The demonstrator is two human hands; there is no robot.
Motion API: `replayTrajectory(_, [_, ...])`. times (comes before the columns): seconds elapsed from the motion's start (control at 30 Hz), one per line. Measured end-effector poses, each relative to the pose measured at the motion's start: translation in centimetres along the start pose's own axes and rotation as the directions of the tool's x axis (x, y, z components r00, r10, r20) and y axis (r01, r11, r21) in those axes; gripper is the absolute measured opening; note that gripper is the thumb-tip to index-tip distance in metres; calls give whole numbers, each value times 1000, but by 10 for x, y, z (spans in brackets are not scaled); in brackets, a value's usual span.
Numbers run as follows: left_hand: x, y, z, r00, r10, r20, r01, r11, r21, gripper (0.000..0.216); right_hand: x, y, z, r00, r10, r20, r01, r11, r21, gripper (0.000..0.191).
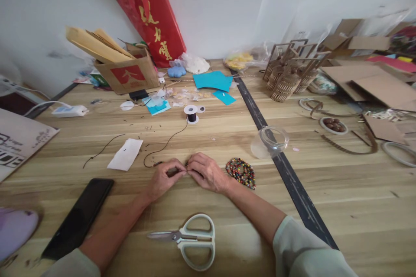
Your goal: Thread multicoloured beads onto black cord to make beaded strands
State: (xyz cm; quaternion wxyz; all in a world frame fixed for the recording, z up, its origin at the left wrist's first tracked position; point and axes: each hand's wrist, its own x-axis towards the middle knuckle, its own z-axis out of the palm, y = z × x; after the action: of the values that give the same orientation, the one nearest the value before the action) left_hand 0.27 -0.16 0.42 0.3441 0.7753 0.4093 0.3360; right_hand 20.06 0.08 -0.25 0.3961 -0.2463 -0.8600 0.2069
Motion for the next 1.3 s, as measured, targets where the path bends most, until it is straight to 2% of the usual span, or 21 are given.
replayTrajectory(0.13, [0,-1,0,1000,-7,8,7,1000,1,8,-1,1,-1,1000,22,-7,-21,999,24,11])
replayTrajectory(0.4, [-2,-2,-3,996,-84,-22,82,994,-76,8,-2,5,-1,982,157,-107,-146,983,108,11])
replayTrajectory(0.63, [-1,-2,-3,997,-75,-36,70,991,-118,9,-3,7,2,982,154,-111,-144,985,90,12])
replayTrajectory(0.87, [-2,-2,-5,990,-136,-37,126,974,-187,11,-2,6,1,983,145,-114,-135,987,84,12])
replayTrajectory(1.2, [-4,-4,-14,997,-63,53,79,910,-407,11,-2,8,2,982,159,-99,-150,985,89,13])
replayTrajectory(1.3, [-4,-6,-14,993,-94,68,114,907,-407,11,-3,8,2,982,153,-106,-145,986,84,14])
